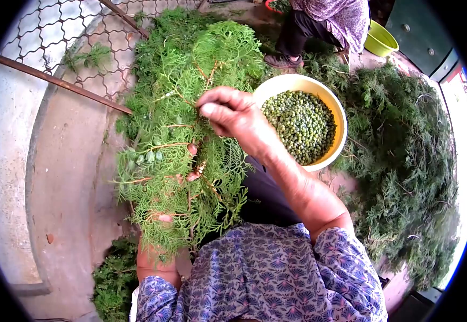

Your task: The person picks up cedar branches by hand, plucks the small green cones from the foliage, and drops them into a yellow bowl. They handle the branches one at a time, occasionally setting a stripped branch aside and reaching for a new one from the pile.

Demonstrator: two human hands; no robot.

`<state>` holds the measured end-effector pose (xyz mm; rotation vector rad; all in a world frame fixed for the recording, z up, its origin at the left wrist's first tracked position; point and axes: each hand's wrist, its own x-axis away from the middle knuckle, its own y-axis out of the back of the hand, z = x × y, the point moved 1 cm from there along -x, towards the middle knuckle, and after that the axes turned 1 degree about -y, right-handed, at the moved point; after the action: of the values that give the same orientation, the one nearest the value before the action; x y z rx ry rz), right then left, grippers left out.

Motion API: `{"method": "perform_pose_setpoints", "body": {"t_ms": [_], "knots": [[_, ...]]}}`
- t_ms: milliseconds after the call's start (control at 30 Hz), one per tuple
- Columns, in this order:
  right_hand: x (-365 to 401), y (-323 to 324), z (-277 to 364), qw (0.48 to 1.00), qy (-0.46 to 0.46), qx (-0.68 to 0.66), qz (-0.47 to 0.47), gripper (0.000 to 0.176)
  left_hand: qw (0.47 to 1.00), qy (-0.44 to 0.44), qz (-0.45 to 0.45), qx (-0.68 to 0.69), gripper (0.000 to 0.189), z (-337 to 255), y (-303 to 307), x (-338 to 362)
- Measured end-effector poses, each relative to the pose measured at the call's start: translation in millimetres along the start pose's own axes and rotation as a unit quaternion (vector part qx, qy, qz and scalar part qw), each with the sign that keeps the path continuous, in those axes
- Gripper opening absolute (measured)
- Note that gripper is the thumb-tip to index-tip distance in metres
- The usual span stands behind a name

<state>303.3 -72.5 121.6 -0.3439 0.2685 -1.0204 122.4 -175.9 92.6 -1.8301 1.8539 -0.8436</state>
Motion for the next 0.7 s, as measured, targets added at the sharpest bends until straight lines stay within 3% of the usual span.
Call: {"method": "perform_pose_setpoints", "body": {"t_ms": [33,67,133,167,333,400,433,467,533,567,633,700], "knots": [[4,-7,4,0.989,0.047,0.138,0.008,0.02,1.0,0.0,-0.003,-0.005,0.044,0,-3,3],[-3,-8,-8,0.939,0.236,0.248,0.021,0.028,1.0,-0.002,-0.006,-0.007,0.044,0,-6,4],[-6,-11,-16,0.879,0.299,0.372,0.02,0.032,1.0,-0.003,-0.013,-0.013,0.043,1,-9,8],[-4,-10,-15,0.877,0.245,0.412,0.044,0.034,0.999,0.024,-0.018,-0.03,0.064,9,14,2],[8,-19,-9,0.882,0.169,0.438,0.046,0.023,0.998,0.049,0.015,0.033,0.063,15,13,11],[10,-21,-12,0.908,0.166,0.384,0.033,0.015,0.996,0.06,0.032,0.064,0.062,16,9,15],[12,-24,-15,0.932,0.18,0.314,0.014,0.01,0.989,0.013,-0.147,0.025,0.046,30,-2,19],[11,-23,-15,0.933,0.179,0.313,0.015,0.01,0.994,0.026,-0.1,0.039,0.045,29,0,20],[10,-16,-9,0.989,0.046,0.126,-0.069,0.009,0.995,0.056,-0.039,0.067,0.044,28,10,15],[12,-13,-1,0.988,0.017,0.088,-0.127,0.012,0.993,0.083,-0.004,0.088,0.043,28,15,7],[7,13,-10,0.981,0.08,0.036,-0.173,0.013,0.973,0.157,0.087,0.144,0.042,26,33,-8],[11,50,-20,0.954,0.091,0.149,-0.244,0.015,0.908,0.289,0.218,0.213,0.04,30,59,-39]]}}
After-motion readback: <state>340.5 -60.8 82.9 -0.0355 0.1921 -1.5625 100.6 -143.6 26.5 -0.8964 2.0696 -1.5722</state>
